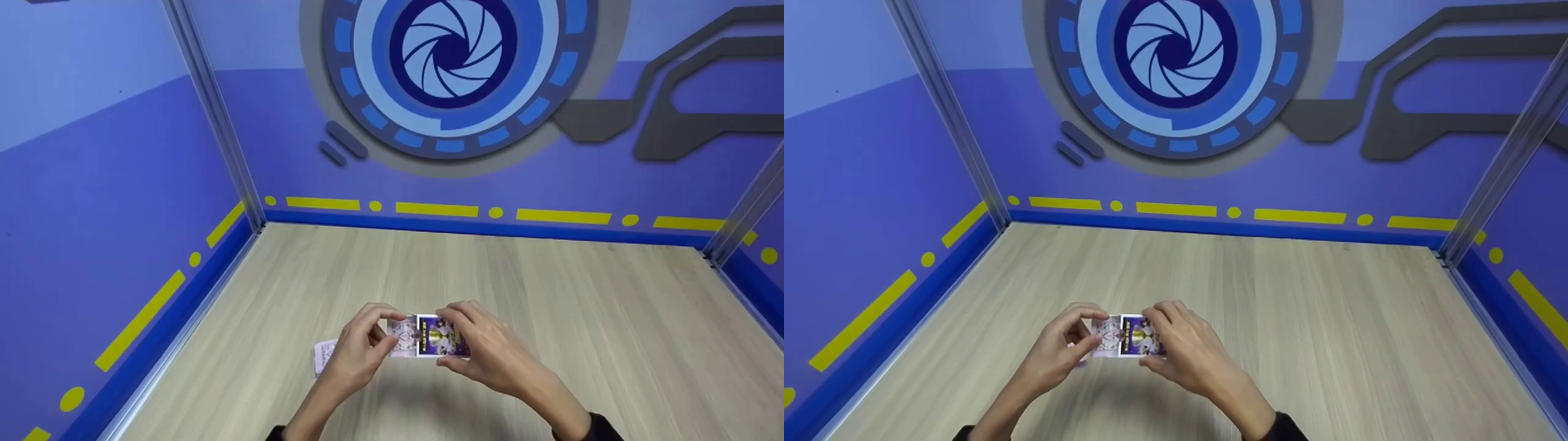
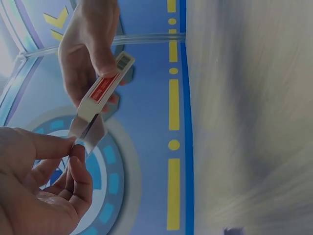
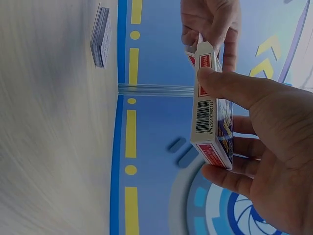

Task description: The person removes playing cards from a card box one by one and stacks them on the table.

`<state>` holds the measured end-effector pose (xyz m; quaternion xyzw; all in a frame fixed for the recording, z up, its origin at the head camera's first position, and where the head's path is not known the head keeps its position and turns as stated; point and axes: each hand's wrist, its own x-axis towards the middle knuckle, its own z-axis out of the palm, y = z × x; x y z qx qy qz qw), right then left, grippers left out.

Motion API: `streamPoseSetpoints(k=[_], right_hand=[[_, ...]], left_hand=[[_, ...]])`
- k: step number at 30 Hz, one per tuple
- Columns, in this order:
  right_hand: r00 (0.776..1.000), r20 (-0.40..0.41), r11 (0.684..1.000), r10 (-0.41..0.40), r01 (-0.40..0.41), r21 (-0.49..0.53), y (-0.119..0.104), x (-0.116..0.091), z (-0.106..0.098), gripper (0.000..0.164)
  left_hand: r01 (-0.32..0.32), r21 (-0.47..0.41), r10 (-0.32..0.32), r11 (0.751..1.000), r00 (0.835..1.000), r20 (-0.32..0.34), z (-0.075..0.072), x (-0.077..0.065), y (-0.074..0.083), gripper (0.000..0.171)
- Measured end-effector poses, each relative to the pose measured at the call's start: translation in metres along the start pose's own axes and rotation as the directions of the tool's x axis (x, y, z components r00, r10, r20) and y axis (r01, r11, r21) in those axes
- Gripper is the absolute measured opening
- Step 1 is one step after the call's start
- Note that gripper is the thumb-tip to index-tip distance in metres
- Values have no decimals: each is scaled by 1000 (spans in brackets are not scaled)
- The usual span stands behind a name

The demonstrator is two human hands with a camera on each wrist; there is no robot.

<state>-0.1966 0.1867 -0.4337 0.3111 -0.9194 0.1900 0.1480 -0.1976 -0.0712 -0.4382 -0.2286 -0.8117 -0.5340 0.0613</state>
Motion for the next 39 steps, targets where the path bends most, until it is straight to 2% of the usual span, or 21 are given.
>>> streamPoseSetpoints(k=[4, 8, 11, 14, 17, 21, 27, 34, 39], right_hand=[[1000, -20, 1000, -6, 6, 2, 3, 1, -1, 72], [999, -36, 1000, -9, 9, 3, 6, 1, -2, 72], [999, -40, 1000, -10, 10, -1, 7, 0, -2, 72], [999, -43, 1000, -9, 9, -3, 7, 0, -2, 71], [999, -41, 1000, -5, 5, 3, 6, 0, -1, 72], [1000, -20, 1000, 0, 0, 11, 3, 0, -1, 71], [1000, -21, 1000, 5, -5, 2, 2, 0, -1, 71], [1000, -26, 1000, 11, -12, -8, 4, 1, -1, 71], [999, -41, 1000, 18, -18, 3, 6, 0, -4, 71]], left_hand=[[-73, 110, 71, 991, 997, 24, -9, 1, 1, 32], [-142, 228, 131, 963, 990, 61, -17, 1, 1, 31], [-159, 361, 137, 919, 987, 86, -18, 0, 2, 32], [-139, 503, 94, 853, 989, 114, -15, -3, 5, 49], [-120, 596, 53, 794, 990, 129, -10, -6, 7, 63], [-124, 633, 57, 764, 991, 124, -3, -9, 6, 69], [-141, 647, 82, 750, 989, 120, -3, -9, 2, 69], [-81, 626, 46, 775, 996, 73, -17, -6, -1, 67], [-80, 632, 96, 771, 995, 9, -31, -3, -3, 65]])
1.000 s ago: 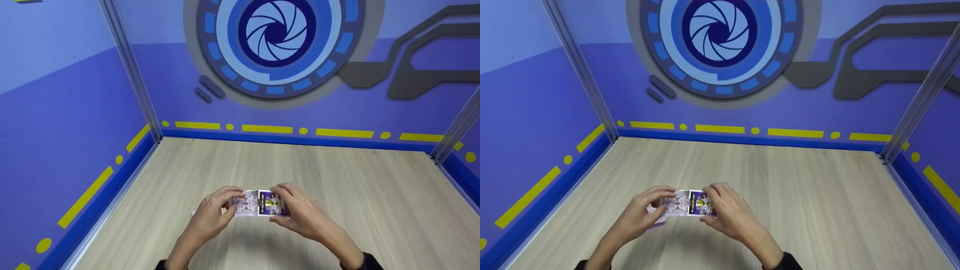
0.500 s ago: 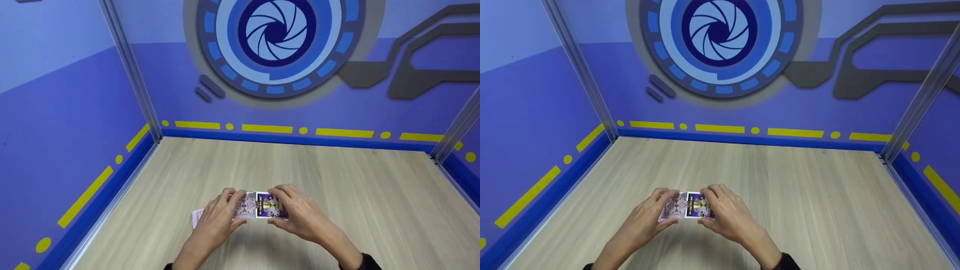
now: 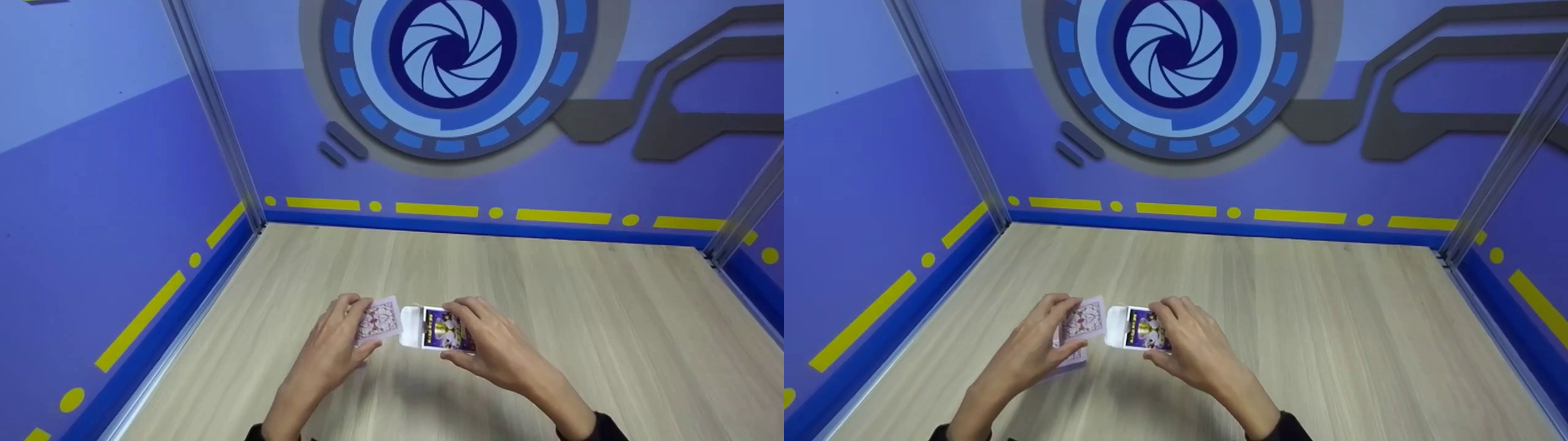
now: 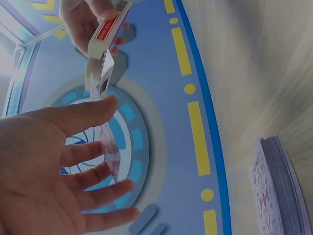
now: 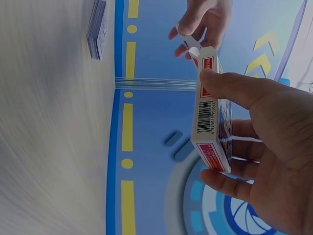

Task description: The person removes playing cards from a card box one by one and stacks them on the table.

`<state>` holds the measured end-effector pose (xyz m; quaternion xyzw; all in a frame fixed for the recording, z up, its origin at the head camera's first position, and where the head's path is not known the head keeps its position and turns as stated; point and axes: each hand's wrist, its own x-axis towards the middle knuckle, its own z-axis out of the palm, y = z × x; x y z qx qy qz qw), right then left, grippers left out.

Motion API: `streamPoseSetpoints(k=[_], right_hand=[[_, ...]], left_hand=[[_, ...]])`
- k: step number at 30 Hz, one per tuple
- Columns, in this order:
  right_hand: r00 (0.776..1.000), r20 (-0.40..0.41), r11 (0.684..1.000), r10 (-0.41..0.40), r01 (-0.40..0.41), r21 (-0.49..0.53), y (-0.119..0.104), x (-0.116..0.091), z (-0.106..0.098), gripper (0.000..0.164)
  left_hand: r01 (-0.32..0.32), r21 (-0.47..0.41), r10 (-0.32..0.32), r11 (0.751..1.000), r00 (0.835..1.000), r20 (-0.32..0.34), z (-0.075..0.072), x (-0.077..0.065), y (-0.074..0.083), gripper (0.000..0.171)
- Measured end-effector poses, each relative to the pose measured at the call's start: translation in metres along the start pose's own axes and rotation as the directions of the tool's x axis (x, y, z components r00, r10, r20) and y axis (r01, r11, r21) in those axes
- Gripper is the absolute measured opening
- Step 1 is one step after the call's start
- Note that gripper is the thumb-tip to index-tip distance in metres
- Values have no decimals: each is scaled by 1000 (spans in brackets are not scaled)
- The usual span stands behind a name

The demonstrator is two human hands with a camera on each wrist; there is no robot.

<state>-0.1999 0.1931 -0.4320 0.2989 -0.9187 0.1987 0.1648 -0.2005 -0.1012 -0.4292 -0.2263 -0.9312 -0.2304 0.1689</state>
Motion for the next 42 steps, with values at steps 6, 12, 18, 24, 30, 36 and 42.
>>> streamPoseSetpoints(k=[6, 12, 18, 24, 30, 36, 42], right_hand=[[1000, -14, 1000, 16, -16, 13, 3, -1, -4, 70], [1000, -24, 1000, 14, -13, 6, 5, 0, -5, 69], [999, -43, 1000, -9, 9, -4, 7, 0, -4, 67], [999, -43, 1000, -7, 6, -9, 8, -1, -2, 67], [999, -33, 1000, 6, -6, -6, 9, 0, -2, 68], [1000, -15, 1000, 16, -16, -5, 9, 0, -1, 67], [1000, -13, 1000, 15, -14, 3, 9, -1, -1, 66]], left_hand=[[-10, -6, 9, 1000, 998, -69, -11, 1, -14, 64], [52, -16, -52, 999, 996, -66, -20, -1, -31, 68], [103, -24, -104, 994, 994, -36, -21, -3, -43, 64], [219, -56, -212, 974, 971, 112, -15, -6, -49, 63], [297, -34, -280, 954, 927, 251, -5, -5, -56, 64], [330, -3, -312, 944, 893, 324, 6, -5, -58, 63], [336, -7, -313, 942, 886, 342, 14, -7, -55, 63]])
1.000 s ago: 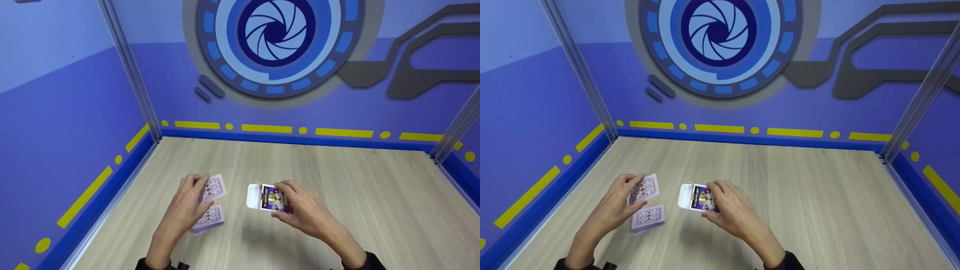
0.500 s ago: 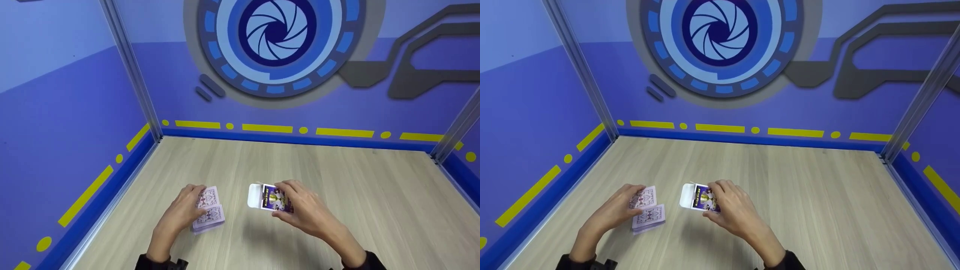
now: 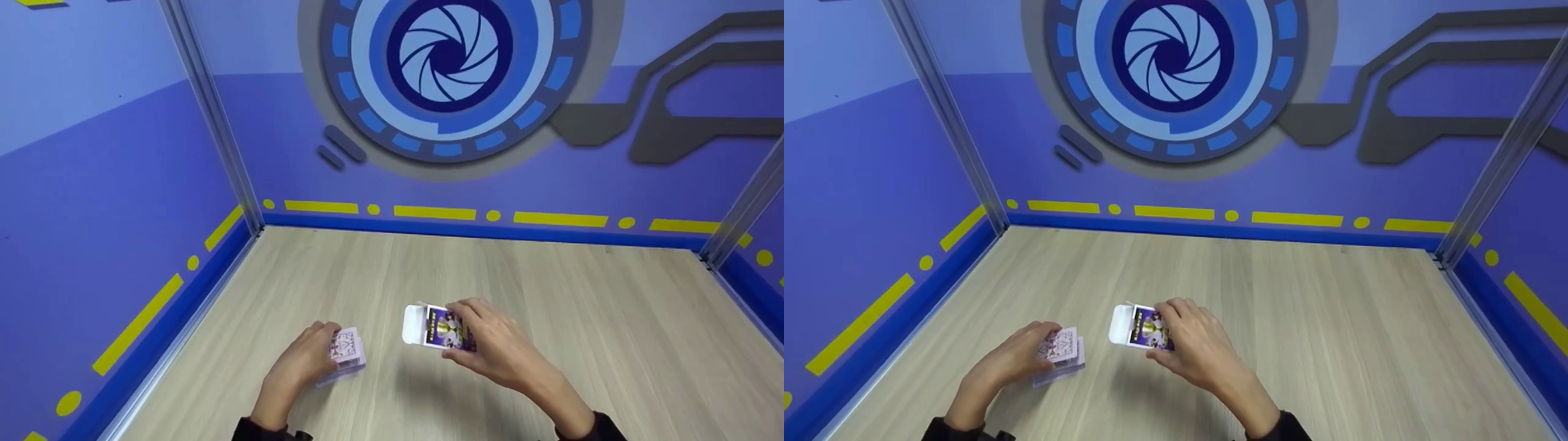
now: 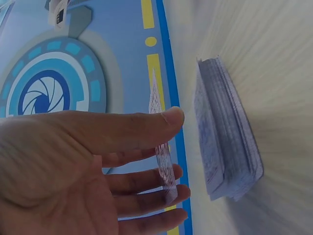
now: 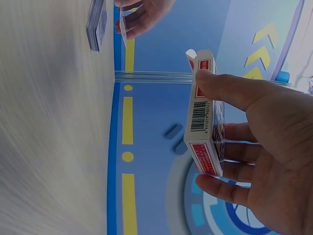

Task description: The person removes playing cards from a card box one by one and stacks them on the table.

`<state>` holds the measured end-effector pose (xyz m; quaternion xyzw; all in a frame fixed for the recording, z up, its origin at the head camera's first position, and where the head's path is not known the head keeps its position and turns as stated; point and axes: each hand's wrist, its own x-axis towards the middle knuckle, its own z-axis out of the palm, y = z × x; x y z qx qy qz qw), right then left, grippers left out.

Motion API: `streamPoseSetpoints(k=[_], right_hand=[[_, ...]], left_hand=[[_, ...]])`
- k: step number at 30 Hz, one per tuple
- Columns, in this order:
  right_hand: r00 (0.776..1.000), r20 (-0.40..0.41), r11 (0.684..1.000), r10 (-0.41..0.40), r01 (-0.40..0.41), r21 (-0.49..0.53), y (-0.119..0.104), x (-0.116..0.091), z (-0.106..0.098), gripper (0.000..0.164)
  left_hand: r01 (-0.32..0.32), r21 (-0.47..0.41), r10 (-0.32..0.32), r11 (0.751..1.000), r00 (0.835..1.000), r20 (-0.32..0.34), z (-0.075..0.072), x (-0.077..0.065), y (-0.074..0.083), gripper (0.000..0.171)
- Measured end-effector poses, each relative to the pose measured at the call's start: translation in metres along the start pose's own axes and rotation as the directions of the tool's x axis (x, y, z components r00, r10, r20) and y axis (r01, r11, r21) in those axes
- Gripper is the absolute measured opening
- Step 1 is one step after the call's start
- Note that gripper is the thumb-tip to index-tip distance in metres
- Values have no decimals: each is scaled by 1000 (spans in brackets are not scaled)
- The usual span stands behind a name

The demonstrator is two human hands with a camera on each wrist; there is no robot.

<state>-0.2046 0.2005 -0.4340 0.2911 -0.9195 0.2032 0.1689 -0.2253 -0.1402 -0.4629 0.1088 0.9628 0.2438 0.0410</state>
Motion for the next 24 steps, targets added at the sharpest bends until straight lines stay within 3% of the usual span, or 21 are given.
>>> streamPoseSetpoints(k=[9, 24], right_hand=[[1000, -7, 1000, -7, 7, -13, 0, 1, 1, 66], [1000, 21, 1000, 19, -19, -4, -2, 1, 1, 67]], left_hand=[[20, 6, -20, 1000, 999, 39, 10, 2, 0, 65], [34, 29, -35, 999, 999, 39, 18, 5, -4, 66]])
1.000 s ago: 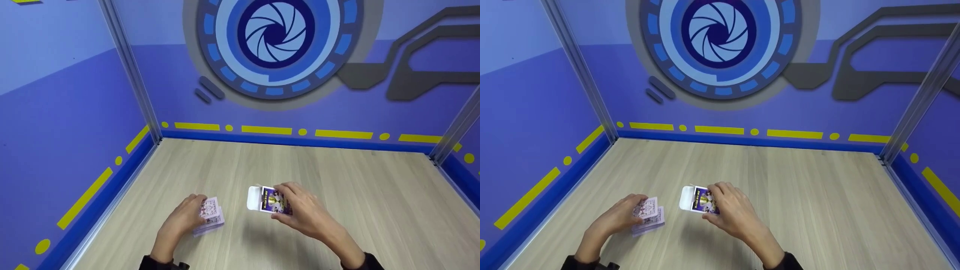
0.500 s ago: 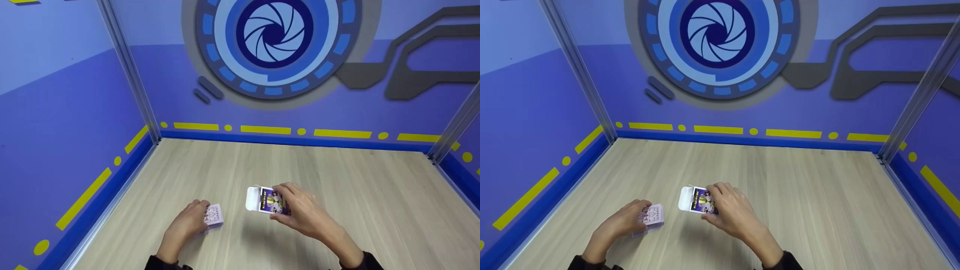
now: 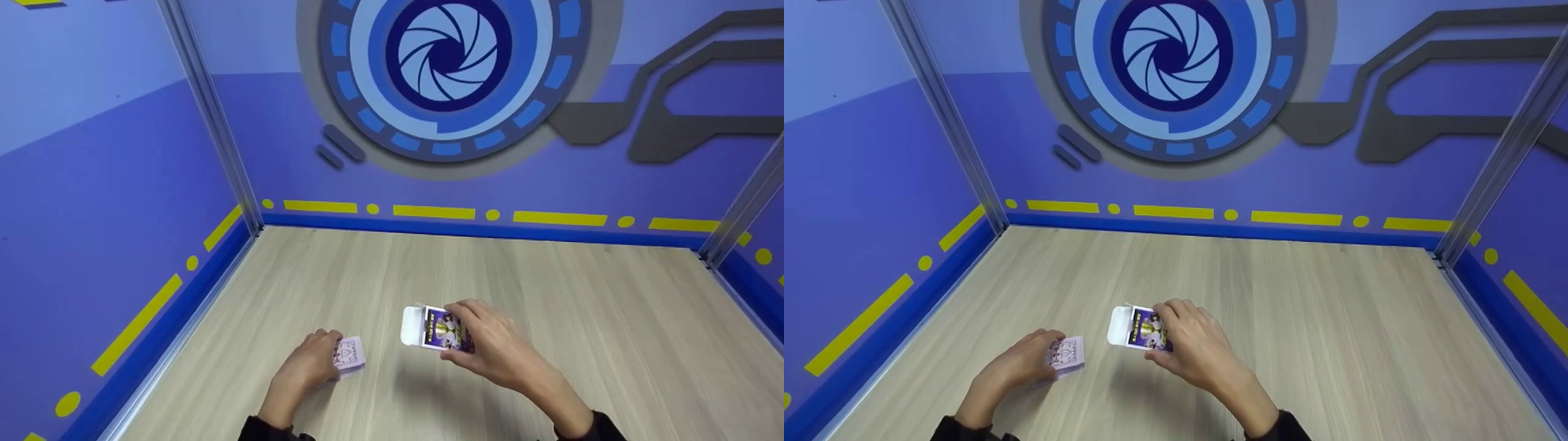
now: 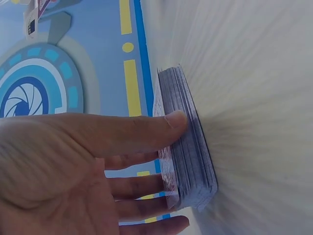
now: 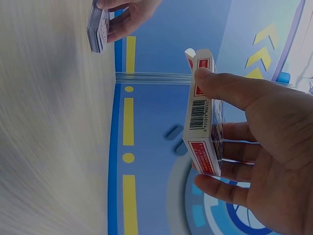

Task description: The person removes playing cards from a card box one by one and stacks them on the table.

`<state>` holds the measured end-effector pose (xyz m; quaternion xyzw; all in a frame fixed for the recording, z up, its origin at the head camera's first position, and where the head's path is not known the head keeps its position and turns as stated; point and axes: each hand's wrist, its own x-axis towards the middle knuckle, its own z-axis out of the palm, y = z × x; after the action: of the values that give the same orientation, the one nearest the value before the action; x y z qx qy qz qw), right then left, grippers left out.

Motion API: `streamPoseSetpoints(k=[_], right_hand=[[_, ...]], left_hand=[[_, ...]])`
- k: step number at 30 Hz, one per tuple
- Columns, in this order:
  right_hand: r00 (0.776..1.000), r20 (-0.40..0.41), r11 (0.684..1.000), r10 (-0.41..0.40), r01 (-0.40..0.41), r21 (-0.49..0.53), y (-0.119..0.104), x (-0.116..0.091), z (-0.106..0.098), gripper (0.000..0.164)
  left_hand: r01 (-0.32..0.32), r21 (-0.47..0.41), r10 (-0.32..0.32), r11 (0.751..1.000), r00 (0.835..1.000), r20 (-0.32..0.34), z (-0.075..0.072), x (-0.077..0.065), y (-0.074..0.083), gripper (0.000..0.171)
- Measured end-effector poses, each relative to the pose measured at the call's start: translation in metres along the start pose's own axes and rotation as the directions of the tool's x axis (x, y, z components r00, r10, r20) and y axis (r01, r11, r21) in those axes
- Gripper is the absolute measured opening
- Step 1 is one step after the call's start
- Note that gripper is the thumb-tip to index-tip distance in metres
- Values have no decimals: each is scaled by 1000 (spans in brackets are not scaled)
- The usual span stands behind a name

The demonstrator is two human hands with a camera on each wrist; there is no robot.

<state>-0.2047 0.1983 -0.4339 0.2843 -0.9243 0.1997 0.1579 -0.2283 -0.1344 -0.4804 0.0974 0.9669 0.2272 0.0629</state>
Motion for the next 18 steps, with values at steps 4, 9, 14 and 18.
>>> streamPoseSetpoints(k=[4, 9, 14, 18], right_hand=[[1000, 3, 1000, 1, -1, -2, 0, 0, 0, 67], [1000, 9, 1000, 3, -3, 4, -1, 0, 0, 66], [1000, 4, 1000, -9, 9, 14, 0, -1, 0, 66], [1000, -1, 1000, -18, 18, 22, 1, 0, 0, 66]], left_hand=[[0, 5, 0, 1000, 1000, -2, 1, 0, -1, 64], [-5, 0, 5, 1000, 1000, 8, 2, 0, -1, 66], [-16, 7, 16, 1000, 1000, -4, 4, -1, 0, 64], [-8, 16, 8, 1000, 1000, 5, 3, -1, -1, 72]])
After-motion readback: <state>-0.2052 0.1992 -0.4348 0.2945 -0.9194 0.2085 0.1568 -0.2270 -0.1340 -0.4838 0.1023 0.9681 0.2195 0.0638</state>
